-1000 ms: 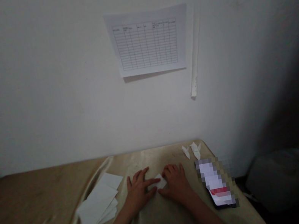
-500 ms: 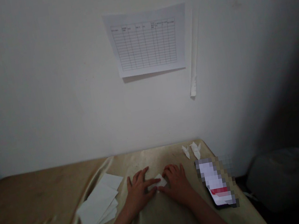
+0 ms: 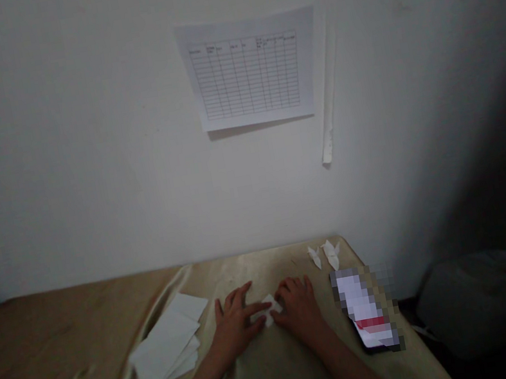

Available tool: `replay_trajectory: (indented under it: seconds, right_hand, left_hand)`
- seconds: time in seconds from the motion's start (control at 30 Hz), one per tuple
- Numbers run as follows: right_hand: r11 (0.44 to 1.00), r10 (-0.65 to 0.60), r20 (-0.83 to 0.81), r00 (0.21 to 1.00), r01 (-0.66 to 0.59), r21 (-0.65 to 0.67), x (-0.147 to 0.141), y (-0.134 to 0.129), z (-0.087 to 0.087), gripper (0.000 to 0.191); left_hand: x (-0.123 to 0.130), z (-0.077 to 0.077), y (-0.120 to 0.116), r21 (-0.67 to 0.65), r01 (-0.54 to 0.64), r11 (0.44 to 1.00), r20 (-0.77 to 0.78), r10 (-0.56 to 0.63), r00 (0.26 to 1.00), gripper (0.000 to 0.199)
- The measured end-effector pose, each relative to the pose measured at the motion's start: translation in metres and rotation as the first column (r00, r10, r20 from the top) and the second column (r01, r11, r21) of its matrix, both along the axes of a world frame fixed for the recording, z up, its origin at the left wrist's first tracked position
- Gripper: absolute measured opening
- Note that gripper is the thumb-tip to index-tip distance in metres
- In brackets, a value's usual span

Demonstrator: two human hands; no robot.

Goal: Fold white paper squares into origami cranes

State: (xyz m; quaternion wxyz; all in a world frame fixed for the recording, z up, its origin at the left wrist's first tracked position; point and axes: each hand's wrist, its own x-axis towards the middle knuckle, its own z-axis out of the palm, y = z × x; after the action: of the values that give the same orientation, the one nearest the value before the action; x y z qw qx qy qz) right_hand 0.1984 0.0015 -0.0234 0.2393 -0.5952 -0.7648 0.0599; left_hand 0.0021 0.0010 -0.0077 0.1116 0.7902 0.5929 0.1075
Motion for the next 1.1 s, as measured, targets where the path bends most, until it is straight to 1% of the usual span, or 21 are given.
replay_trajectory:
  seconds: [0.13,0.27,0.4,0.63,0.77,0.93,1.1]
  right_hand:
    - [1.000,-0.007,-0.048,0.999,0.007,-0.004,0.000,0.002,0.001,0.011]
    - [1.000,-0.017,-0.070,0.997,0.017,-0.005,0.001,0.005,0.003,0.008]
    - [1.000,-0.017,-0.073,0.997,0.016,-0.012,0.000,0.007,0.003,0.009]
    - [0.999,-0.052,-0.011,0.999,0.052,-0.007,-0.002,0.010,0.000,0.010]
    - [0.999,-0.045,-0.041,0.998,0.045,0.010,0.000,0.011,-0.005,0.013]
    - [1.000,-0.018,-0.120,0.993,0.020,0.015,0.003,0.012,-0.011,0.016]
    - [1.000,-0.003,-0.145,0.989,0.003,-0.004,0.004,0.011,-0.011,0.014]
  left_hand:
    - [0.000,0.001,0.000,-0.006,-0.004,1.000,0.011,0.005,1.000,0.038]
    - [0.000,-0.001,0.001,0.011,0.000,1.000,0.023,0.000,1.000,0.038]
    - [0.000,0.000,0.001,0.010,-0.002,1.000,0.024,0.002,1.000,0.036]
    - [0.002,0.007,-0.001,-0.022,-0.008,1.000,0.026,0.008,1.000,0.037]
    - [0.002,0.005,-0.001,-0.004,-0.008,1.000,0.021,0.008,1.000,0.037]
    - [0.000,0.000,0.001,0.011,0.004,1.000,0.028,-0.005,1.000,0.036]
    - [0.000,0.000,0.002,0.012,0.004,1.000,0.032,-0.004,0.999,0.037]
